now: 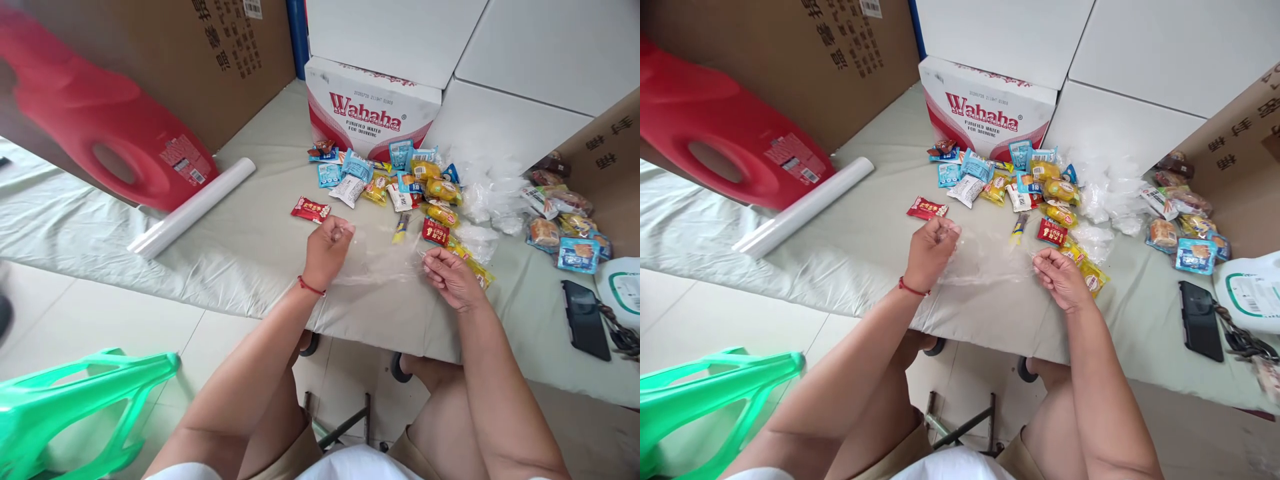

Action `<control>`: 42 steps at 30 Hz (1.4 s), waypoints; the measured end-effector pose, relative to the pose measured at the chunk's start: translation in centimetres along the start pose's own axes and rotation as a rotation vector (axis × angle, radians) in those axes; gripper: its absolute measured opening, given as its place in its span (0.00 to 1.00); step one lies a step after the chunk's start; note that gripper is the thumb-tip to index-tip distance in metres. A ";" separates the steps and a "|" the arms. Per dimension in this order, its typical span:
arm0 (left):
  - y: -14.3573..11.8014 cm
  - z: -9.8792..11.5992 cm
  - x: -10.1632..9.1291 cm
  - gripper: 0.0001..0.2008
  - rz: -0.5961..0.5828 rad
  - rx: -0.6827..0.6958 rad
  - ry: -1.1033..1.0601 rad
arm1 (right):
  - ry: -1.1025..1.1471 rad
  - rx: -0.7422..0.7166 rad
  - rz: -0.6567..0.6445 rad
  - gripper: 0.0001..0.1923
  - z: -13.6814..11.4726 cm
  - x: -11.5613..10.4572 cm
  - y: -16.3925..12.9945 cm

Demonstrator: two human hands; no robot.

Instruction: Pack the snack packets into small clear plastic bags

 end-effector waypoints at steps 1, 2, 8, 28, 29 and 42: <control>0.2 -0.5 -0.5 0.09 0.059 -0.060 -0.098 | 0.006 0.008 0.010 0.21 0.0 -0.5 0.0; 0.3 -1.0 -1.1 0.09 0.114 -0.106 -0.165 | 0.008 0.023 0.017 0.21 0.0 -0.9 -0.1; 0.2 -3.4 -3.0 0.12 0.103 -0.245 0.035 | -0.082 0.146 0.050 0.23 0.3 -2.7 -1.5; -6.4 -0.4 7.0 0.21 -0.689 0.603 0.938 | -0.788 0.159 0.101 0.25 2.2 -4.5 -3.0; -6.6 -1.2 7.1 0.23 -0.723 0.560 0.954 | -0.837 0.097 0.166 0.25 1.7 -5.0 -3.0; -5.6 -1.5 7.5 0.25 -0.691 0.509 0.942 | -1.423 -0.758 0.108 0.25 -0.1 6.3 -3.3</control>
Point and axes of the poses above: each hand's wrist, its own y-axis towards the middle knuckle, its own x-axis out of the palm, z = x × y, the point moved 8 cm from there along y, towards the middle knuckle, and after that the axes turned 7 degrees about x, right-handed, at the moved point
